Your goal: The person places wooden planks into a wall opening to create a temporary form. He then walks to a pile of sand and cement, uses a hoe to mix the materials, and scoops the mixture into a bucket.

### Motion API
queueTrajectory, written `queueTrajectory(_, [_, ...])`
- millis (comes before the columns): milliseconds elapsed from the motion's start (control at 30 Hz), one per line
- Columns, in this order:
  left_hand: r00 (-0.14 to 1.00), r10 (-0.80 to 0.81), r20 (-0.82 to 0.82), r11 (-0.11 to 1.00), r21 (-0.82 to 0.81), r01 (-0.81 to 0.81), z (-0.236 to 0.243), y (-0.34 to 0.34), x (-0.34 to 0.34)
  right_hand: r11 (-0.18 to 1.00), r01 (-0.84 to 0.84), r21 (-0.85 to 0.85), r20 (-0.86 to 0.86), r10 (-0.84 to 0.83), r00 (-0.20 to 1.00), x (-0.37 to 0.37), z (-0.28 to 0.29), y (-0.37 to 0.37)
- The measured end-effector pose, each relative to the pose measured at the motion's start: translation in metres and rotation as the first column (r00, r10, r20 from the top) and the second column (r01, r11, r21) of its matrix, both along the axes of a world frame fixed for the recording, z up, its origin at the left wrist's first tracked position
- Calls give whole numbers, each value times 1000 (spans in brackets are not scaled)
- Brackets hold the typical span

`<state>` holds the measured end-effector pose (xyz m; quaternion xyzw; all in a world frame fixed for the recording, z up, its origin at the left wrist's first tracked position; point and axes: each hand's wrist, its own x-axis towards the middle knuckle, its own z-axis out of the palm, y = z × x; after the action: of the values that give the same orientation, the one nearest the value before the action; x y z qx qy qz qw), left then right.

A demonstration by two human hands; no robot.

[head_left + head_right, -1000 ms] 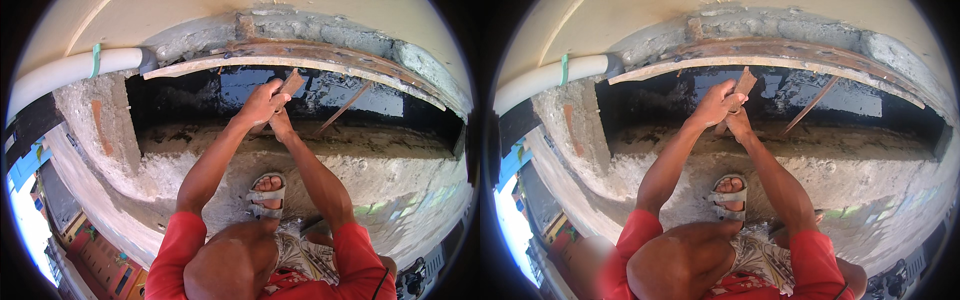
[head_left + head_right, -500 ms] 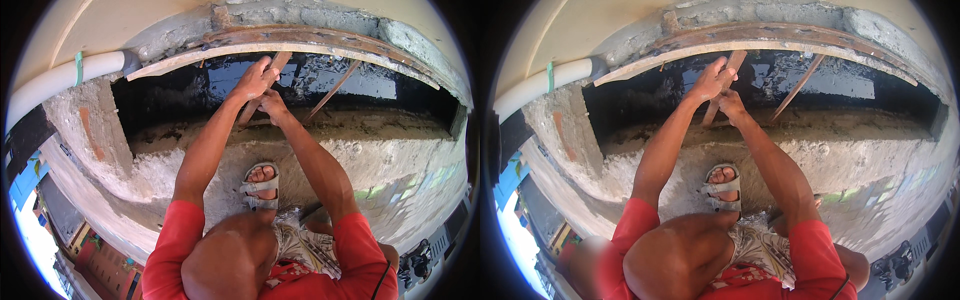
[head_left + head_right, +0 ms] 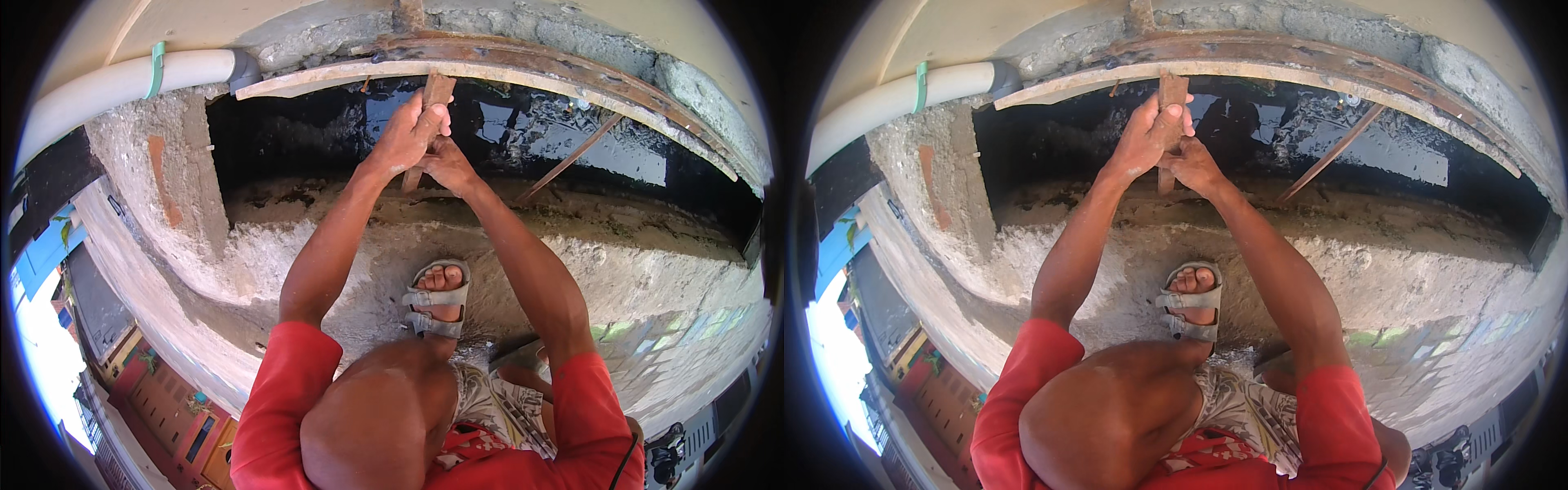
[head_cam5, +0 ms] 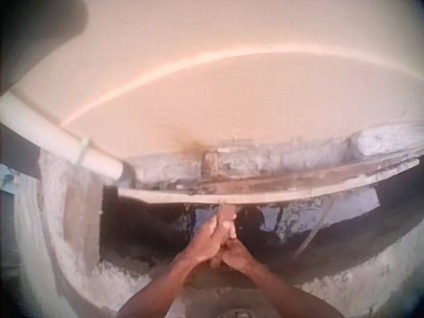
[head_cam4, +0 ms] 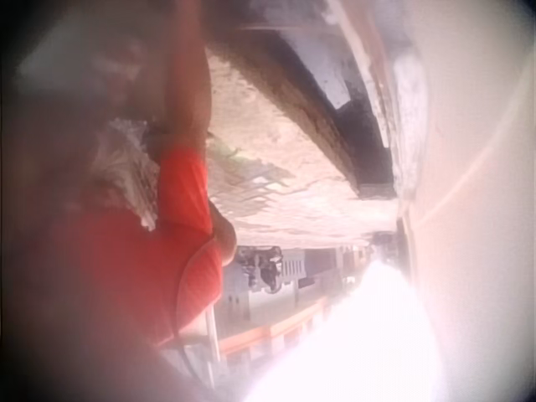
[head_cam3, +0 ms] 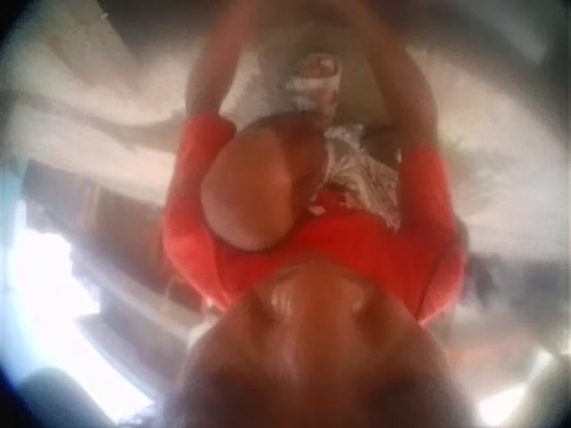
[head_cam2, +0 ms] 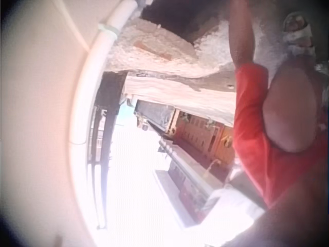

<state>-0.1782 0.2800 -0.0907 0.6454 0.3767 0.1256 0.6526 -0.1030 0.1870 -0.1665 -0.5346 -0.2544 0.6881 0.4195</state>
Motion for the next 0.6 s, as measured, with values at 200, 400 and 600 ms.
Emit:
queueTrajectory(200, [996, 83, 18, 996, -30, -82, 1, -2, -4, 994, -106, 15, 171, 102, 980, -2, 4, 3])
queueTrajectory(400, [999, -47, -7, 996, -70, 47, -13, -8, 15, 981, 186, 51, 180, -192, 965, -8, 9, -12])
queueTrajectory(600, [986, -135, -98, 982, -148, 120, -23, -16, 55, 904, 295, -308, 57, -292, 955, 6, 13, -21])
